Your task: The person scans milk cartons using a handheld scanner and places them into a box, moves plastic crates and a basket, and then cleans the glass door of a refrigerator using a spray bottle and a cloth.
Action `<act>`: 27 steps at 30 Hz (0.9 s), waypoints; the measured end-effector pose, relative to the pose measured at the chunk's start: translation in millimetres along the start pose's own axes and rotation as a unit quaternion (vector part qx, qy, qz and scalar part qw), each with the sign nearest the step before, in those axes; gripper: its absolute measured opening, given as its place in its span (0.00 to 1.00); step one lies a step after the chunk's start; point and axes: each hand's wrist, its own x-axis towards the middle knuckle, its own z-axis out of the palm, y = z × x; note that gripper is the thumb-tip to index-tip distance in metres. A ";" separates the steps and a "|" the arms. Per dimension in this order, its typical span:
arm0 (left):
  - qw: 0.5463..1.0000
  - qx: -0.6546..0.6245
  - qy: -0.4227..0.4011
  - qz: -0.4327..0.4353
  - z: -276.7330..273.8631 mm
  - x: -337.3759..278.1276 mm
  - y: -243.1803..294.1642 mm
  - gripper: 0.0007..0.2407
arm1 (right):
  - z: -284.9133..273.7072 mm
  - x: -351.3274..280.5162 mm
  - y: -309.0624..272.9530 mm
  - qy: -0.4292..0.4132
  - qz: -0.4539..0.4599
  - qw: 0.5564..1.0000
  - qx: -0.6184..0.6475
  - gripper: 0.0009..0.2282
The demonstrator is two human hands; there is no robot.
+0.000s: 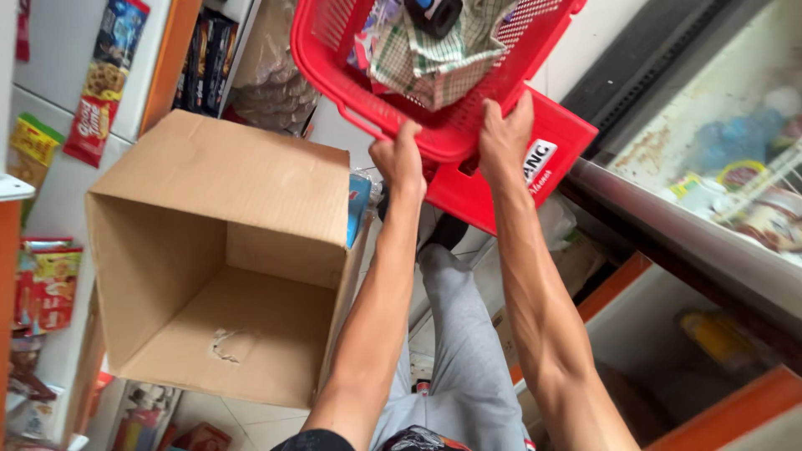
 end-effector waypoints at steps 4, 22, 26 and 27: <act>0.990 0.056 -0.062 -0.110 -36.7 -71.0 37.1 0.12 | -75.7 -46.5 -56.0 -0.049 -0.033 0.998 0.017 0.12; 0.867 0.374 -0.262 0.199 -128.9 -112.6 -40.4 0.13 | -267.0 -188.6 68.1 0.019 0.077 0.969 -0.235 0.15; 0.852 0.420 -0.241 0.200 -156.5 -126.0 -48.2 0.19 | -268.7 -197.9 48.1 -0.016 0.062 0.939 -0.339 0.20; 0.850 0.406 -0.238 0.235 -164.3 -135.1 -46.5 0.20 | -264.3 -201.6 37.9 -0.008 0.068 0.912 -0.404 0.23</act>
